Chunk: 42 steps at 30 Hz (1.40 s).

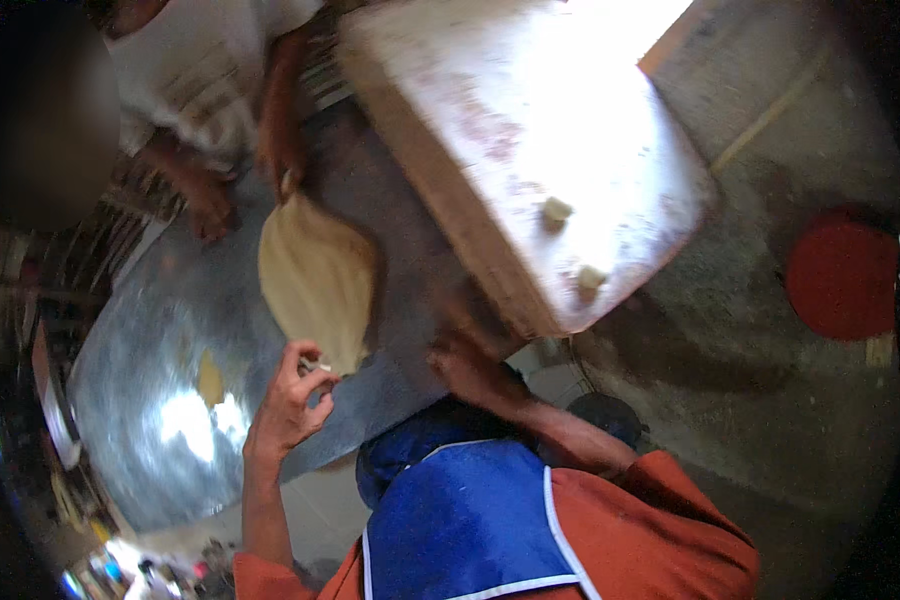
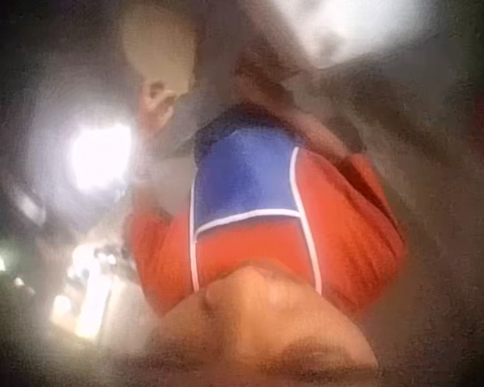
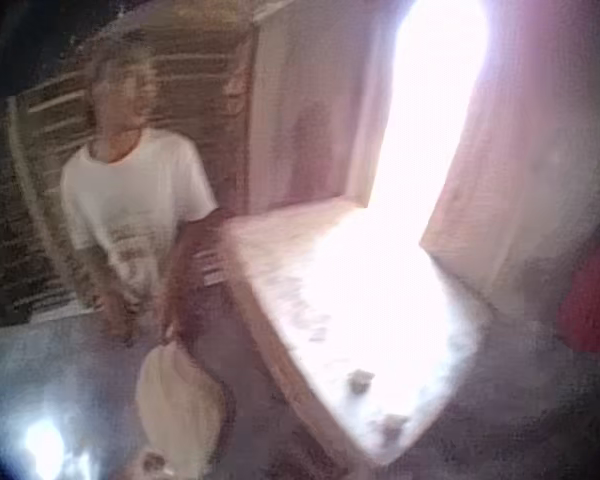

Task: The person repeatedly pinches small pieces of dough from a large mass on a metal table, rolls them into balls, and places them on a nearby wooden board. Another person is visible across the table performing similar actions.

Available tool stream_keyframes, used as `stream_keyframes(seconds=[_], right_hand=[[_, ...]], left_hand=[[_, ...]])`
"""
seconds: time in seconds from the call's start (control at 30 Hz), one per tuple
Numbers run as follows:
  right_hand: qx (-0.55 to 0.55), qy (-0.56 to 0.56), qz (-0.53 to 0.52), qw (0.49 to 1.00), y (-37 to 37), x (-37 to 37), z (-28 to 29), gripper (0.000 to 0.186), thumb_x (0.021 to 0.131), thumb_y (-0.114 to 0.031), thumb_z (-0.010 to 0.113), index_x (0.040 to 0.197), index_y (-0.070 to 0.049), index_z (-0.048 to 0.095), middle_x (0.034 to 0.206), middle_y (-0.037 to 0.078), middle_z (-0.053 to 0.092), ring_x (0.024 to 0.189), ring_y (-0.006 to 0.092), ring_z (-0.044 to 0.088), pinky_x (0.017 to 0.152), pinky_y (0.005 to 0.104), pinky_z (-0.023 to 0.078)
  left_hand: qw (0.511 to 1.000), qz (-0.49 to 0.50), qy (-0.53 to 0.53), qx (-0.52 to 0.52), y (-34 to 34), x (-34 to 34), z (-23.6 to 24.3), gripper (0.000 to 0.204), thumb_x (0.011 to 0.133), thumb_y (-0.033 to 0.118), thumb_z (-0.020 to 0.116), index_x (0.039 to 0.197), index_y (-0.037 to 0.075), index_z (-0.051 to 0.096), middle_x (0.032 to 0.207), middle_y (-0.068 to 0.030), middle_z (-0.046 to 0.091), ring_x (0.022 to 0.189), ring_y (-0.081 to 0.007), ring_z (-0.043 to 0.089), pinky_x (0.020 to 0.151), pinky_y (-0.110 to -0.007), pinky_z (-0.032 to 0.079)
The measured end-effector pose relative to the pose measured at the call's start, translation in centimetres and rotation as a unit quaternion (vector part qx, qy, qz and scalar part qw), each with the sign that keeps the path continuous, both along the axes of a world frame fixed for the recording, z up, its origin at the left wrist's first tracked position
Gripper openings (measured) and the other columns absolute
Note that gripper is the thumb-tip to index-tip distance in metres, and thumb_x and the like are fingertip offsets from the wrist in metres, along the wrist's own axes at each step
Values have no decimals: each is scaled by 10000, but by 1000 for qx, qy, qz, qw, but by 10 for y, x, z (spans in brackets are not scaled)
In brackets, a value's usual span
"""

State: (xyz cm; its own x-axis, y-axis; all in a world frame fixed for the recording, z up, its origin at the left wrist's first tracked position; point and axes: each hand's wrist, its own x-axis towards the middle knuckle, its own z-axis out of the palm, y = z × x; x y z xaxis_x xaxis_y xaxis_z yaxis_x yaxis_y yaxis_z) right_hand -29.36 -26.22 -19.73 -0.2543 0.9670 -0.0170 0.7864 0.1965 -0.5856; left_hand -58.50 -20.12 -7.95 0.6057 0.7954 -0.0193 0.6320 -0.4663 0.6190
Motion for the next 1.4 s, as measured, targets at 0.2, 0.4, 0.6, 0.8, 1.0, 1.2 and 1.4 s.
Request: stream_keyframes(seconds=[0.2, 0.4, 0.6, 0.8, 1.0, 1.2, 1.4], right_hand=[[212, 179, -42, 960, -29, 87, 182, 428, 824, -99, 813, 1213, -18, 653, 1015, 142, 639, 915, 217, 665, 753, 321, 566], [429, 217, -356, 801, -3, 187, 215, 782, 792, -252, 881, 1409, 10, 478, 1175, 132, 676, 971, 184, 657, 875, 329, 537], [282, -36, -387, 877, -10, 193, 189, 748, 802, -303, 871, 1378, -14, 491, 1349, 163, 572, 1033, 213, 624, 870, 350, 522], [369, 244, -188, 877, -46, 115, 163, 646, 894, -271, 767, 1374, 20, 447, 982, 111, 617, 775, 195, 546, 720, 330, 446], [-59, 304, 11, 951, -24, 18, 84, 308, 880, -64, 756, 1158, -3, 639, 912, 123, 685, 736, 213, 650, 675, 343, 536], [-368, 339, -11, 866, -12, -67, 10, 322, 1056, -278, 559, 1142, 23, 639, 1005, 73, 689, 931, 141, 647, 824, 310, 524], [-505, 622, -23, 598, 16, -142, -38, 502, 1084, -417, 451, 1103, 46, 642, 951, 50, 646, 827, 120, 551, 760, 295, 480]], left_hand=[[936, -147, -284, 147, 89, 224, 94, 737, 681, -115, 754, 1366, 95, 578, 1166, -148, 648, 1039, -256, 659, 878, -376, 552], [959, -269, -81, 18, 127, 378, 98, 838, 758, -43, 748, 1486, 94, 356, 1098, -178, 675, 1016, -337, 671, 917, -430, 566], [959, -146, -203, 130, 116, 284, 69, 791, 781, 47, 724, 1496, 76, 385, 1454, -213, 484, 1354, -368, 469, 1142, -443, 368], [871, 344, -351, 19, 41, 64, 0, 425, 840, 11, 701, 1245, 35, 572, 1162, -95, 609, 1083, -155, 589, 917, -304, 491], [871, 479, -96, -54, -53, 15, -110, 479, 808, -14, 753, 1251, 77, 596, 1071, -128, 616, 1028, -241, 634, 817, -386, 556], [893, 416, -67, 160, -45, 19, -142, 312, 801, -10, 747, 1105, 45, 703, 1055, -117, 626, 998, -301, 658, 813, -408, 578], [907, 405, -106, 38, -100, 21, -83, 296, 854, 28, 716, 1149, 29, 702, 1030, -182, 717, 922, -306, 727, 728, -340, 591]])
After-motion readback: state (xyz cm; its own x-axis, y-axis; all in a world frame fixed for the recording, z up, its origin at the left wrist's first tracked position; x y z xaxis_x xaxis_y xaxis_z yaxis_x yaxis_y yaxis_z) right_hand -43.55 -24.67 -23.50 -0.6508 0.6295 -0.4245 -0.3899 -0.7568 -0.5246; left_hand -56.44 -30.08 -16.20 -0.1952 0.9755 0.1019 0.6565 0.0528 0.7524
